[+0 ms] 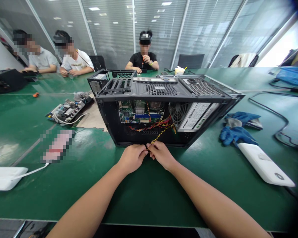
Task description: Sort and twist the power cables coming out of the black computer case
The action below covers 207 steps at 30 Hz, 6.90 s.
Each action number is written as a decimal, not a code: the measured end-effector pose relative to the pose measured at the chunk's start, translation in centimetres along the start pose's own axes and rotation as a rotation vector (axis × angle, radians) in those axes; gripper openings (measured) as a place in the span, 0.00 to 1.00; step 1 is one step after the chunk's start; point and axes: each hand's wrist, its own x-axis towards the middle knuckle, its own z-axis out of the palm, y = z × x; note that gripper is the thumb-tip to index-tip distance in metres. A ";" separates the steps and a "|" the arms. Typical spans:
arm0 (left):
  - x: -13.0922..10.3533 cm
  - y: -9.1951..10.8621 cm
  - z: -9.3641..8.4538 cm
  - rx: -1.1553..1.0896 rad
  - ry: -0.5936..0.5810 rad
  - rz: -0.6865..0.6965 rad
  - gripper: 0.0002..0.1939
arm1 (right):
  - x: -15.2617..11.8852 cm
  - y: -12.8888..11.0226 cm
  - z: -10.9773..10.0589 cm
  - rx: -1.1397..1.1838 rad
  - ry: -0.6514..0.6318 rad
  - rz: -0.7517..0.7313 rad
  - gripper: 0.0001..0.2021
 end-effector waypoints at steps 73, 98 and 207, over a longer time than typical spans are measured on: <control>-0.1 -0.1 0.1 -0.028 -0.043 0.000 0.08 | 0.0 -0.1 0.0 -0.030 -0.025 -0.004 0.15; -0.1 -0.1 0.0 0.002 -0.063 0.006 0.09 | 0.0 0.0 0.0 -0.028 -0.016 -0.005 0.15; -0.1 -0.3 0.0 -0.019 0.084 -0.027 0.04 | 0.1 0.1 0.0 -0.029 -0.028 -0.015 0.15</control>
